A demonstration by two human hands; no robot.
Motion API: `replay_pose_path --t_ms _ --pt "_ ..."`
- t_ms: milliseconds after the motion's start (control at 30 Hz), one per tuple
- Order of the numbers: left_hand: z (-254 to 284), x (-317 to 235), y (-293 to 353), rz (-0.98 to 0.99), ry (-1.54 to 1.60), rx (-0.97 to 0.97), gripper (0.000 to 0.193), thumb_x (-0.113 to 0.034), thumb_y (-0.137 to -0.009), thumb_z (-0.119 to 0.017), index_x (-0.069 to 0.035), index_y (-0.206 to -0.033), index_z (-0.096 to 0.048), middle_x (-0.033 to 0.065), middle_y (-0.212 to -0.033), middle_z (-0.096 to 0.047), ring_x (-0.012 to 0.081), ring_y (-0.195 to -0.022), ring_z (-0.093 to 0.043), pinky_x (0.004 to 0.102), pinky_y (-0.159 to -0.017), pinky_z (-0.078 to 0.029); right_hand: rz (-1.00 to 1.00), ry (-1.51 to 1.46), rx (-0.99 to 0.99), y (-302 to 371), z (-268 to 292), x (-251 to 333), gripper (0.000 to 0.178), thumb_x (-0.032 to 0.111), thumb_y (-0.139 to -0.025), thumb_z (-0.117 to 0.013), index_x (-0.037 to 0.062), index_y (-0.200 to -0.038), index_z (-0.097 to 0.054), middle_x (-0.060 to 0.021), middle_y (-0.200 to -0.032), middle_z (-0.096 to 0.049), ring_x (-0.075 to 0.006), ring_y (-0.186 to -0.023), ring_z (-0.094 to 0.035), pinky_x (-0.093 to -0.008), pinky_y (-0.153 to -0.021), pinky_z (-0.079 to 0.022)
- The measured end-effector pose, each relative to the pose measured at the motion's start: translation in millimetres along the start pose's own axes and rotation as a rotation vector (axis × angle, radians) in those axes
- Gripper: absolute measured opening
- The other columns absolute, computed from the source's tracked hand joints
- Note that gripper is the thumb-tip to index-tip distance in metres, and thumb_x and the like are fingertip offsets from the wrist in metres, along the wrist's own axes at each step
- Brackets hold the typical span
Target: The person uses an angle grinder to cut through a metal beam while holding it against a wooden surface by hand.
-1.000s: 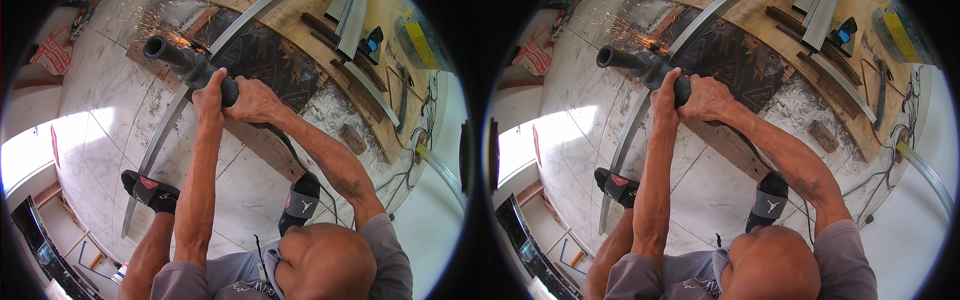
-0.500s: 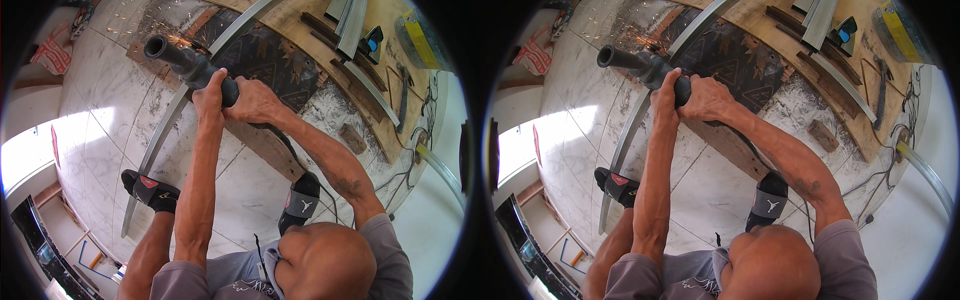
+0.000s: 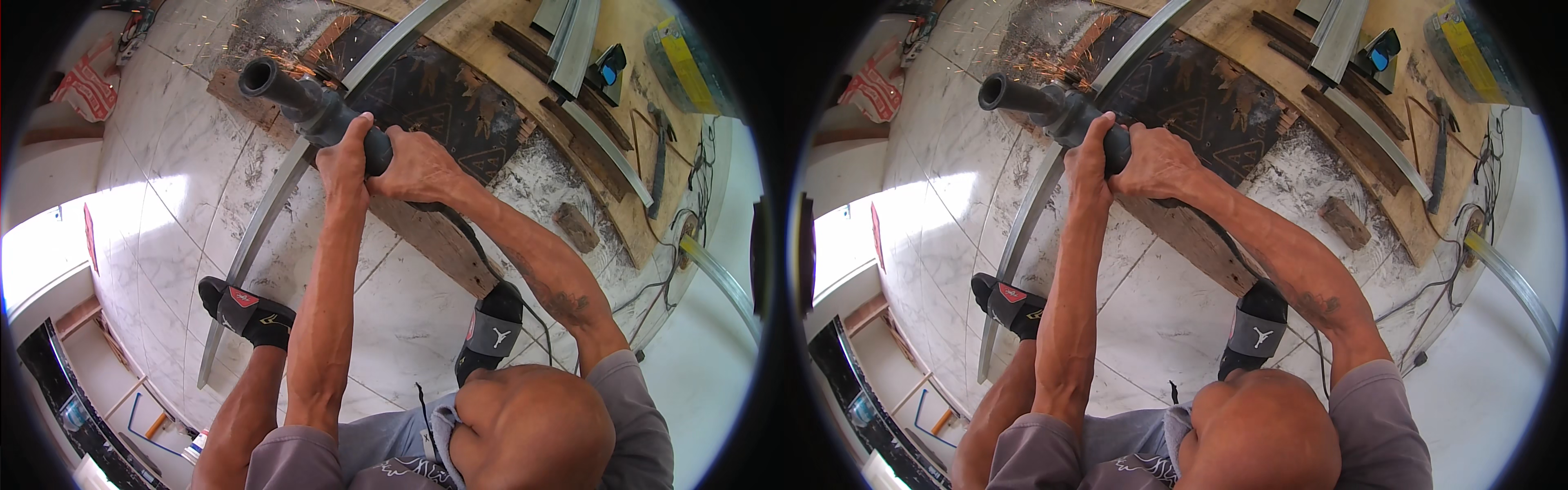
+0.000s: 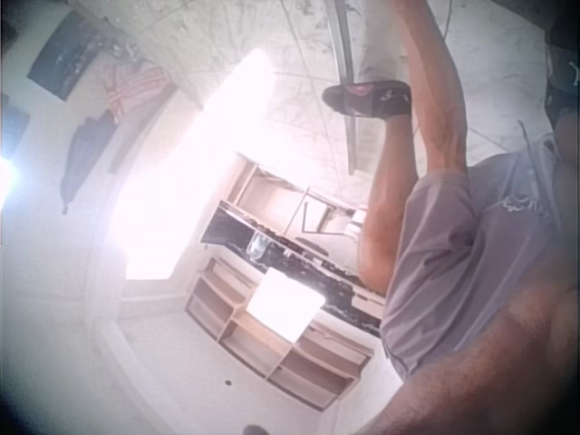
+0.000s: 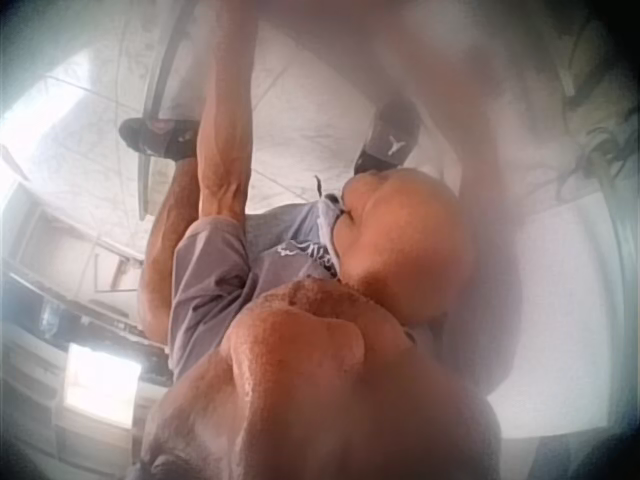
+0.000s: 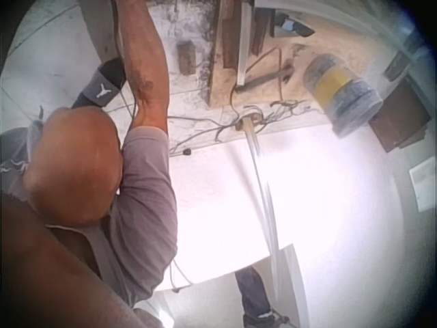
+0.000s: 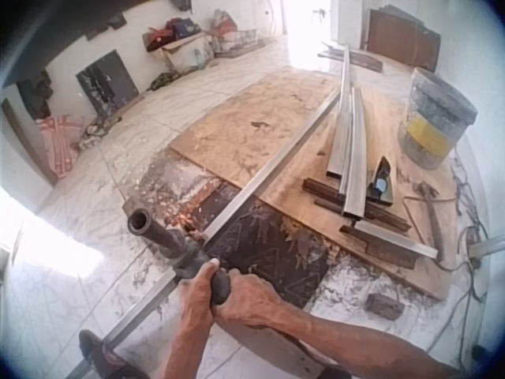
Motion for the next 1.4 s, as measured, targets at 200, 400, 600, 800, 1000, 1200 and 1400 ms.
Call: replay_pose_path --t_ms 200,400,600,800,1000,1200,1400 --pt "-1.5 -0.9 2.7 0.005 -0.015 0.000 0.033 -0.021 -0.078 -0.084 0.005 -0.095 -0.071 0.0101 -0.089 -0.071 0.0185 -0.076 -0.069 0.0331 -0.073 -0.056 0.002 -0.001 -0.004 1.7 1.3 -0.4 0.078 0.047 -0.064 -0.081 -0.0071 -0.116 -0.059 -0.0270 -0.101 -0.071 -0.0419 -0.096 -0.071 -0.0439 -0.087 -0.056" --pt "-0.8 -0.9 4.1 -0.003 -0.032 0.004 0.033 -0.021 -0.079 -0.083 0.005 -0.094 -0.071 0.0104 -0.089 -0.071 0.0186 -0.078 -0.069 0.0332 -0.076 -0.056 -0.002 -0.015 0.019 4.8 2.2 1.4 0.078 0.048 -0.064 -0.081 -0.0066 -0.116 -0.059 -0.0271 -0.101 -0.071 -0.0419 -0.097 -0.071 -0.0442 -0.087 -0.056" --pt "-2.4 -0.4 5.0 -0.004 -0.018 0.017 0.032 -0.021 -0.079 -0.082 0.005 -0.095 -0.070 0.0106 -0.090 -0.071 0.0187 -0.078 -0.069 0.0335 -0.076 -0.056 -0.011 -0.005 -0.003 4.3 0.6 -1.5 0.078 0.047 -0.064 -0.081 -0.0065 -0.116 -0.059 -0.0269 -0.102 -0.071 -0.0421 -0.097 -0.071 -0.0442 -0.088 -0.056" --pt "-1.6 -1.1 5.0 -0.004 -0.016 0.000 0.033 -0.020 -0.079 -0.083 0.005 -0.096 -0.070 0.0107 -0.090 -0.071 0.0191 -0.077 -0.069 0.0339 -0.075 -0.056 -0.010 -0.012 -0.003 3.9 0.1 -1.4 0.076 0.046 -0.064 -0.080 -0.0056 -0.115 -0.059 -0.0268 -0.102 -0.071 -0.0419 -0.098 -0.071 -0.0442 -0.088 -0.056" --pt "-2.8 0.3 5.5 0.007 0.000 0.002 0.032 -0.020 -0.079 -0.083 0.005 -0.096 -0.070 0.0107 -0.090 -0.071 0.0190 -0.078 -0.069 0.0338 -0.074 -0.056 -0.010 -0.003 -0.001 3.7 0.9 -2.5 0.077 0.046 -0.064 -0.081 -0.0067 -0.115 -0.059 -0.0270 -0.102 -0.071 -0.0420 -0.098 -0.071 -0.0440 -0.088 -0.056" --pt "-1.4 1.8 4.5 -0.005 0.001 0.008 0.032 -0.019 -0.079 -0.083 0.004 -0.095 -0.070 0.0100 -0.090 -0.071 0.0188 -0.078 -0.069 0.0335 -0.074 -0.056 0.008 -0.024 0.005 5.7 2.0 -0.9 0.077 0.046 -0.063 -0.081 -0.0067 -0.115 -0.059 -0.0275 -0.102 -0.071 -0.0421 -0.098 -0.071 -0.0440 -0.088 -0.056" --pt "-3.1 2.1 6.1 -0.001 0.011 0.008 0.030 -0.019 -0.079 -0.083 0.004 -0.094 -0.071 0.0103 -0.089 -0.071 0.0188 -0.077 -0.069 0.0336 -0.074 -0.056 0.010 -0.010 -0.019 4.6 0.0 -4.3 0.077 0.046 -0.063 -0.081 -0.0068 -0.114 -0.060 -0.0274 -0.101 -0.071 -0.0424 -0.097 -0.071 -0.0442 -0.087 -0.055"
Point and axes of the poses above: each hand's wrist, its own y-axis away from the middle knuckle, its own z-axis out of the back of the hand, x = y × z, the point moved 5 cm from there along -y, towards the middle knuckle
